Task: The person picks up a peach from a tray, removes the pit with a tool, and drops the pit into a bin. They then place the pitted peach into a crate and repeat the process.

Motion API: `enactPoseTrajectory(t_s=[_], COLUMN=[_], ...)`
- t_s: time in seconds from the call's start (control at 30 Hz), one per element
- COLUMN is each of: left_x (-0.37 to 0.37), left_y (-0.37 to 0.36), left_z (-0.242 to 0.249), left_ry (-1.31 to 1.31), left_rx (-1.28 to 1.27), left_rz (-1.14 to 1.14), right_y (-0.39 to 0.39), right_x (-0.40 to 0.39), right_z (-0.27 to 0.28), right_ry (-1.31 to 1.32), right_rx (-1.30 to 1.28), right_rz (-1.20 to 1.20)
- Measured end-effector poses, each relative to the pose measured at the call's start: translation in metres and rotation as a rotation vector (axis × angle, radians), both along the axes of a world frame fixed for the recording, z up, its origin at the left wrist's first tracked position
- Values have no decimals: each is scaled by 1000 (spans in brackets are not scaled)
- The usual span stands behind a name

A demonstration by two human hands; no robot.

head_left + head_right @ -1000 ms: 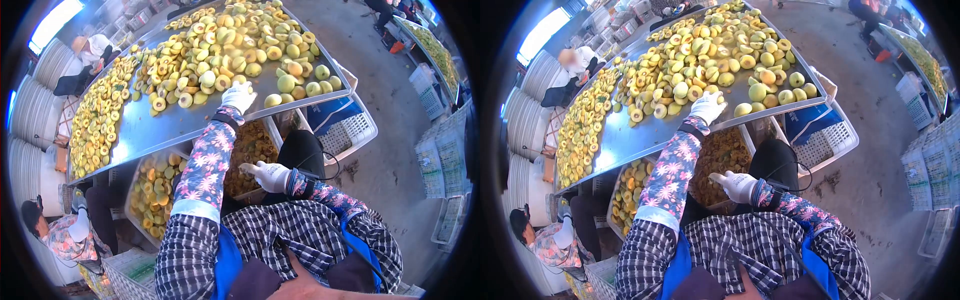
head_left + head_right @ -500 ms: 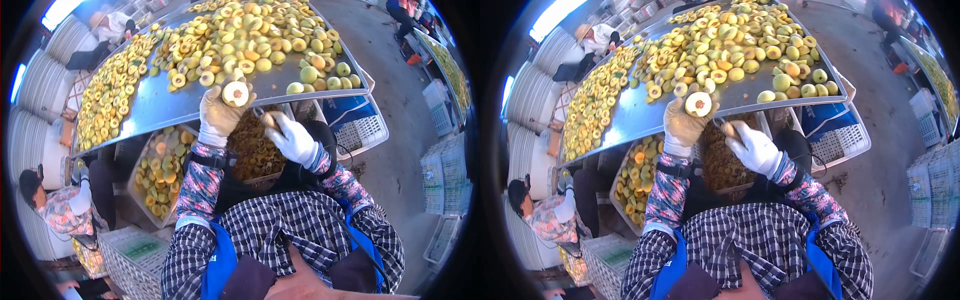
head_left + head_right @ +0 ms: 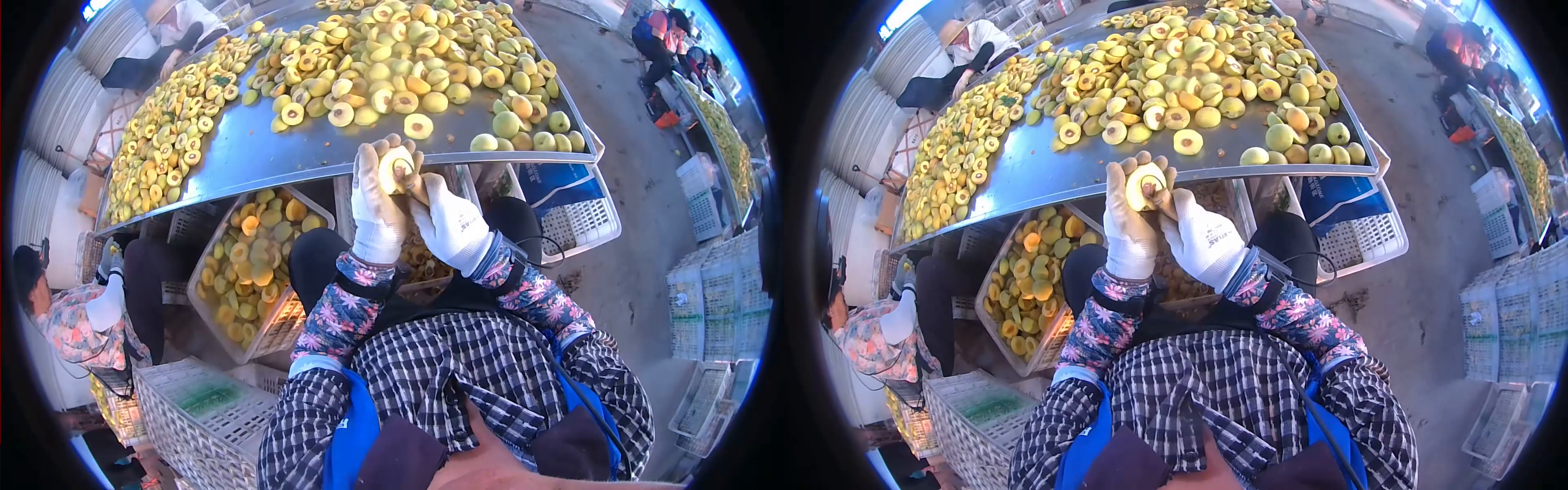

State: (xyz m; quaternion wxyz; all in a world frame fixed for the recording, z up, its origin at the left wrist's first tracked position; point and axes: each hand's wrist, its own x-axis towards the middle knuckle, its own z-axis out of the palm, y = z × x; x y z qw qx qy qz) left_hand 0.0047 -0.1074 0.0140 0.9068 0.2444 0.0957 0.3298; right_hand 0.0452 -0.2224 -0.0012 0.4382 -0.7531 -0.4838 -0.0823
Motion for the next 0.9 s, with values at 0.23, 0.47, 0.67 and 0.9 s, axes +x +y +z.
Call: enactPoseTrajectory(t_s=[0.23,0.47,0.67,0.9], left_x=[-7,-3,-2,-3], left_y=[-3,3,-7,-6], left_z=[-6,-10,-2,-12], left_ry=[70,-21,4,-34], left_rx=[87,14,107,507], left_rz=[63,-23,83,182], right_y=[-5,-2,-1,-9], right_x=[0,-1,-6,5], right_z=[5,0,1,6], right_ry=[78,191,261,246], right_rx=[-212,-26,37,-111], right_rz=[39,118,88,189])
